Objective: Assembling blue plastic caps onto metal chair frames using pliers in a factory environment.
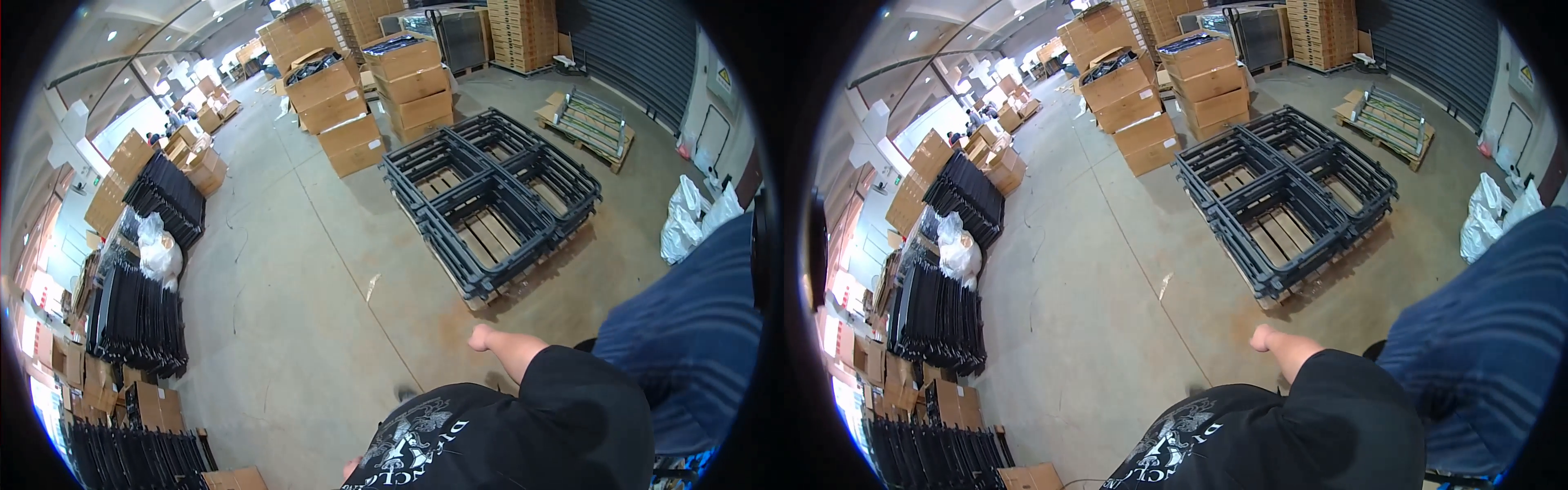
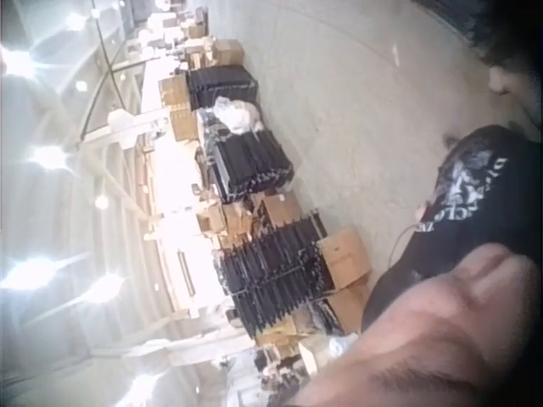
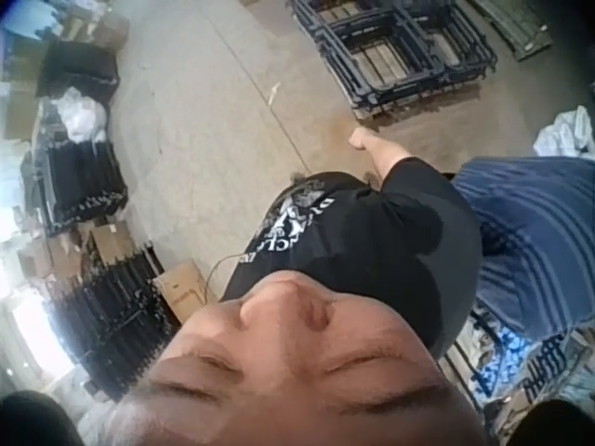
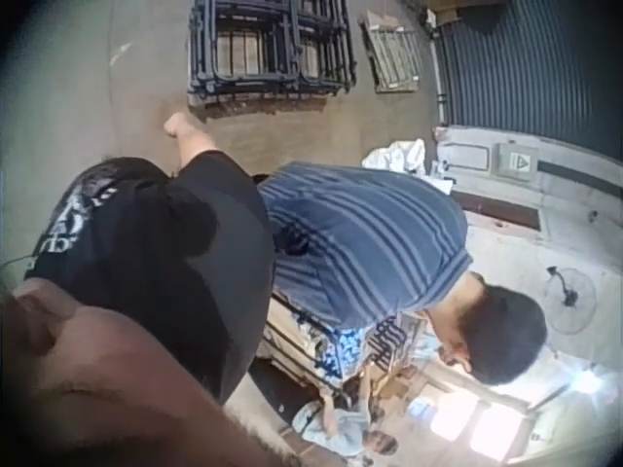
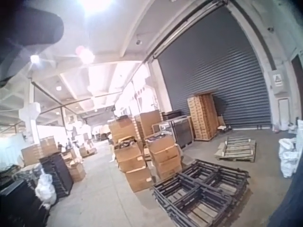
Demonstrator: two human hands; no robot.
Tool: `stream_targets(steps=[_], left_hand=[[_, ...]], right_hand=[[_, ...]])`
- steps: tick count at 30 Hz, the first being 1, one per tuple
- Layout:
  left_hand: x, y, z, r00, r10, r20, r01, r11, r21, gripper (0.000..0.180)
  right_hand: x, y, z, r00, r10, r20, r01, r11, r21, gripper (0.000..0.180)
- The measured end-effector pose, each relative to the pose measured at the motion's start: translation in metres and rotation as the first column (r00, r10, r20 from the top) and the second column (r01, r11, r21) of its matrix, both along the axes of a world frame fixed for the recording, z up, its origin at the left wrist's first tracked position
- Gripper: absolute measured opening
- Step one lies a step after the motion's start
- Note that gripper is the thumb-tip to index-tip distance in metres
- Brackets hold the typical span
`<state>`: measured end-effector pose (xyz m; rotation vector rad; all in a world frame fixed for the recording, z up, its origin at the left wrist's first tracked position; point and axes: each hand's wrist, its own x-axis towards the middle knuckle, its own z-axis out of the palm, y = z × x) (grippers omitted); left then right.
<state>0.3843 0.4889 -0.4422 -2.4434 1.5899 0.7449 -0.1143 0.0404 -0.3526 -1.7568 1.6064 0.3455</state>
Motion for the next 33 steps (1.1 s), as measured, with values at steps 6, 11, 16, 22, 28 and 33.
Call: stream_targets(steps=[6,11,16,22,28,33], left_hand=[[0.110,-0.174,0.003,0.967,-0.253,-0.008,0.250,0.948,0.197,0.042],[0.156,-0.355,0.009,0.891,-0.447,-0.084,0.447,0.829,0.336,0.045],[0.182,-0.620,0.076,0.974,0.226,0.008,-0.221,0.944,0.246,0.035],[0.075,-0.802,0.153,0.703,0.355,-0.617,-0.530,0.839,-0.121,0.031],[-0.003,-0.775,0.117,0.923,-0.135,-0.360,0.245,0.928,0.281,0.050],[0.007,-0.779,0.133,0.997,0.033,-0.076,0.018,0.809,0.587,0.049]], right_hand=[[0.041,-0.084,-0.027,0.991,0.075,0.111,-0.058,0.987,-0.148,0.045],[-0.037,-0.095,-0.098,0.943,0.214,-0.255,-0.260,0.952,-0.164,0.015],[-0.096,-0.119,-0.085,0.952,0.118,-0.284,-0.073,0.983,0.166,0.017],[-0.137,-0.198,-0.127,0.222,-0.968,0.113,0.901,0.248,0.356,0.023],[-0.179,-0.333,-0.213,-0.217,-0.908,0.359,0.948,-0.109,0.298,0.060],[-0.201,-0.414,-0.239,-0.527,-0.777,0.345,0.825,-0.370,0.427,0.071]])
